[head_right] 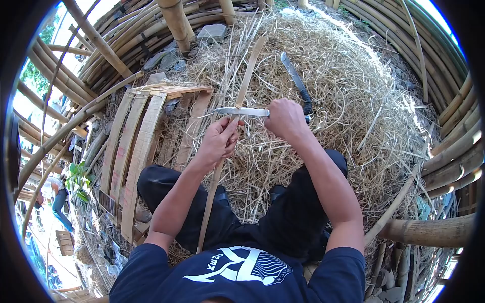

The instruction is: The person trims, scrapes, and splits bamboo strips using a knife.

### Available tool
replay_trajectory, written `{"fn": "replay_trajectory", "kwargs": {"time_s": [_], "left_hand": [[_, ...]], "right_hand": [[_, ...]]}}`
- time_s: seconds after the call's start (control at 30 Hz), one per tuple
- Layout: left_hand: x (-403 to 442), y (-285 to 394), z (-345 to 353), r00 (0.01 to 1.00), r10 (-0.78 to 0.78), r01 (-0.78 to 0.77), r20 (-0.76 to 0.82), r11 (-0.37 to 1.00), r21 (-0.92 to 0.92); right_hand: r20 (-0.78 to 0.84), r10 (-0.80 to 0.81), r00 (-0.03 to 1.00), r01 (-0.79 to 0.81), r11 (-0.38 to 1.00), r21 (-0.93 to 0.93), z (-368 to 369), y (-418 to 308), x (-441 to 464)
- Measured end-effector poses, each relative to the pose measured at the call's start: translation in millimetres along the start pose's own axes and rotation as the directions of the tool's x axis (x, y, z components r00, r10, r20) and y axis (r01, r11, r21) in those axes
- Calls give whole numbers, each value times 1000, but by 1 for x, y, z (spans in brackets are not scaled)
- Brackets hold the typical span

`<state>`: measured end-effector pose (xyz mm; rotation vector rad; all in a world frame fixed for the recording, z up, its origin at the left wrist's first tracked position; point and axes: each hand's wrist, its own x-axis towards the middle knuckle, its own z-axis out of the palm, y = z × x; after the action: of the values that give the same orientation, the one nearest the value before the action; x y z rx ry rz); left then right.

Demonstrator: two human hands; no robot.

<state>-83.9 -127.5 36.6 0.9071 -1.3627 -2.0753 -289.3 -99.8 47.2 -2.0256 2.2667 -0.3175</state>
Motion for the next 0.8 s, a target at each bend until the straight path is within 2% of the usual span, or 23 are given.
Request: {"fn": "replay_trajectory", "kwargs": {"time_s": [0.13,0.37,0.57,0.67,0.8], "left_hand": [[-3,4,4,999,-54,54,-1,999,0],[2,-7,-1,997,-34,34,68,999,1],[9,-10,1,997,-76,76,-12,996,40],[12,-9,1,1000,-30,31,-7,999,23],[11,-2,11,997,-28,36,-68,991,125]], "right_hand": [[-30,27,999,-27,1000,3,0,6,1],[-43,125,991,-124,992,21,6,-3,4],[-30,200,979,-197,977,85,9,-12,8],[-21,225,974,-221,969,110,14,-14,12],[-34,249,968,-241,960,145,12,-16,12]]}}
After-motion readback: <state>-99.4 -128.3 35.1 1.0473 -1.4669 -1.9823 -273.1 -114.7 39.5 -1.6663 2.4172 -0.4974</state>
